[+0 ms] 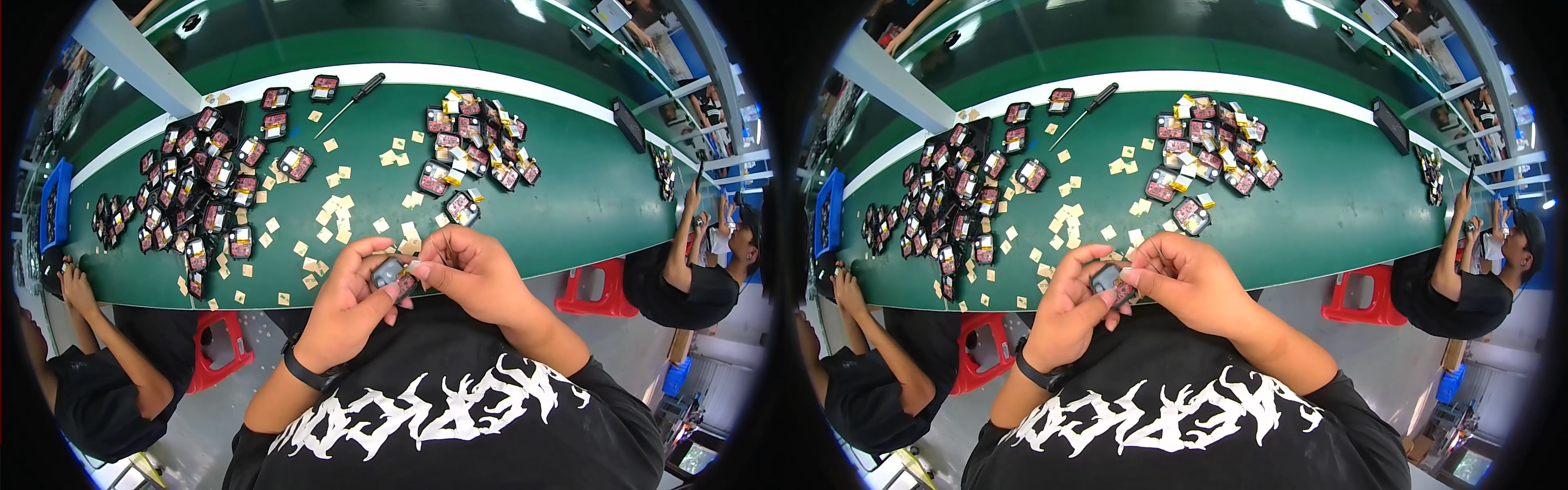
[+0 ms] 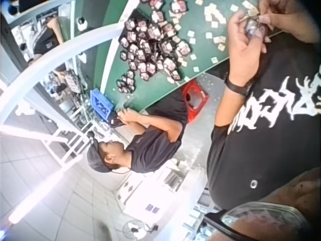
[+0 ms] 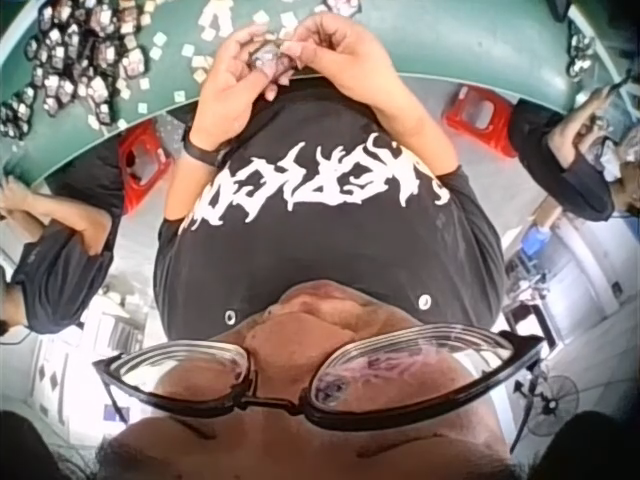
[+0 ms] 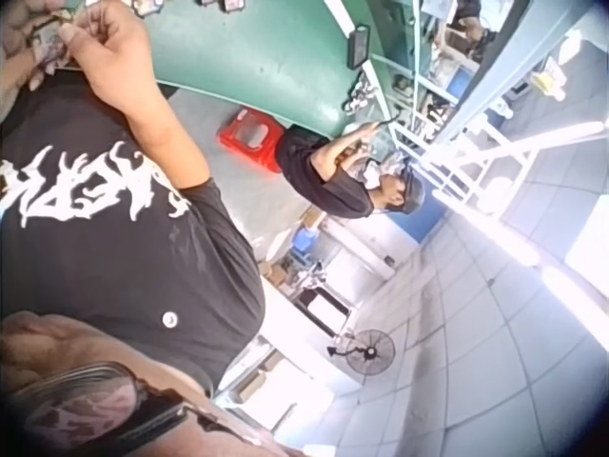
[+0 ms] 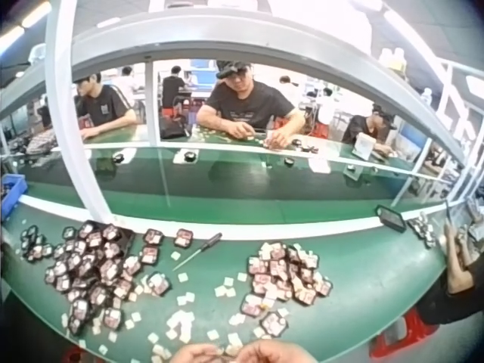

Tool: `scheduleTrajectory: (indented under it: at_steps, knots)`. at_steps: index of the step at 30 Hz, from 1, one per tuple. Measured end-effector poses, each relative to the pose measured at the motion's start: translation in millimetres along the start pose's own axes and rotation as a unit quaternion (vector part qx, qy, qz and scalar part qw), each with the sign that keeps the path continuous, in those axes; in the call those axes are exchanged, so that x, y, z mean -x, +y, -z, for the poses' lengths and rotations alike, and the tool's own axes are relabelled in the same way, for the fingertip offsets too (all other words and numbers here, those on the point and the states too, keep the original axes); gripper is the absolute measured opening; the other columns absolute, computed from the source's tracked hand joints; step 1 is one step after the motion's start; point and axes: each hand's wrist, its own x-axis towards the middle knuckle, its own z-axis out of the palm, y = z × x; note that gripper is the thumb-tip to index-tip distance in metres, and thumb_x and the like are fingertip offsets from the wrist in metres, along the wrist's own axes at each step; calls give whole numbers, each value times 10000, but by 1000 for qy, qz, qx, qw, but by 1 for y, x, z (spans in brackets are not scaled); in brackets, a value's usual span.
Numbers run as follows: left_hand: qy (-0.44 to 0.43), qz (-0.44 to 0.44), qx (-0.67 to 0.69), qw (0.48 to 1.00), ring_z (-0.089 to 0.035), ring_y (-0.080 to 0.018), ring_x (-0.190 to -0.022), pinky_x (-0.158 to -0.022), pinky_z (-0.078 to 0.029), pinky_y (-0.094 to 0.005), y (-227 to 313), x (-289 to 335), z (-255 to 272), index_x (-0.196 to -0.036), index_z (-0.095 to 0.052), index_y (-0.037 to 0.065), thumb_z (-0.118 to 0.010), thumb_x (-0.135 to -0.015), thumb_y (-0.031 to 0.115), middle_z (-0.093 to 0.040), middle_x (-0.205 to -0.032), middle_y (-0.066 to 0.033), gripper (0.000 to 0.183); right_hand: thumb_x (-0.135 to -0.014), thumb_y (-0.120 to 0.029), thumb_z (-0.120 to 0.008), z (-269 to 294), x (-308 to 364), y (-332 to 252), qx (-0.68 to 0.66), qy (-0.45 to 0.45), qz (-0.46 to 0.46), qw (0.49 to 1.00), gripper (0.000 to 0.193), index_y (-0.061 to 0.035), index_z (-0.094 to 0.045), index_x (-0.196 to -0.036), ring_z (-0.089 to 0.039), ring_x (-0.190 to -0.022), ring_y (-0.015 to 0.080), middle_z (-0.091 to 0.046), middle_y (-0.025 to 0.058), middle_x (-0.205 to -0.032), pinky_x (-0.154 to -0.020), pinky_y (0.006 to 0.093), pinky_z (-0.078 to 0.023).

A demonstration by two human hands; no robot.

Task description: Assembling small electronic components by applying adhesive stickers and connecting parts on an assembly line.

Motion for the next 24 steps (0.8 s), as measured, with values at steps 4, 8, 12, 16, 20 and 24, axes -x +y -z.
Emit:
scheduleTrajectory:
  at_steps: [4, 8, 12, 16, 20, 24]
  knots:
    - [2, 1, 38, 999, -624, -121, -946, -764, -505, -256, -15, -1, 12, -1517, -366, 18, -545, -1035, 7, -620, -1232, -98, 514, -983, -144, -745, -2, 3, -6, 8, 4, -15, 1000, 157, -14, -660, -1004, -505, -686, 4, -648, -36, -809, -604, 198, -425]
    - [49, -58, -35, 997, -544, -50, -854, -677, -430, -212, -7, -1, -7, -1457, -492, 27, -529, -1020, -13, -620, -1123, -51, 440, -979, -146, -747, -5, 5, -10, 41, 16, -17, 999, 165, -8, -661, -1007, -511, -691, 14, -651, -31, -806, -617, 210, -442]
    - [61, -157, -265, 949, -536, -32, -790, -645, -412, -207, -10, 0, -4, -1455, -515, 16, -508, -1033, 10, -627, -1010, -31, 423, -970, -150, -750, -8, 5, -14, 67, 26, -32, 997, 176, 2, -669, -1011, -517, -687, 21, -657, -24, -802, -621, 216, -451]
    - [67, -85, -213, 971, -527, -51, -640, -590, -415, -223, -7, 2, -8, -1453, -524, 3, -475, -1034, 31, -598, -809, -11, 423, -966, -157, -753, -11, 4, -10, 108, 34, -12, 994, 182, 6, -680, -1001, -519, -671, 21, -658, -22, -776, -611, 218, -449]
    - [66, -94, -225, 968, -529, -69, -613, -584, -426, -236, -8, 0, -5, -1439, -530, 0, -465, -1005, 0, -572, -771, -10, 439, -967, -137, -751, -18, 4, -10, 155, 42, 0, 987, 161, 12, -691, -984, -518, -646, 22, -652, -20, -732, -586, 227, -441]
    - [79, -127, -249, 957, -540, -77, -637, -594, -437, -246, -15, -3, -2, -1410, -533, -5, -460, -983, -31, -575, -816, -21, 434, -954, -112, -762, -24, 5, -5, 170, 67, 26, 983, 140, 19, -726, -986, -499, -622, 34, -668, -5, -749, -571, 236, -435]
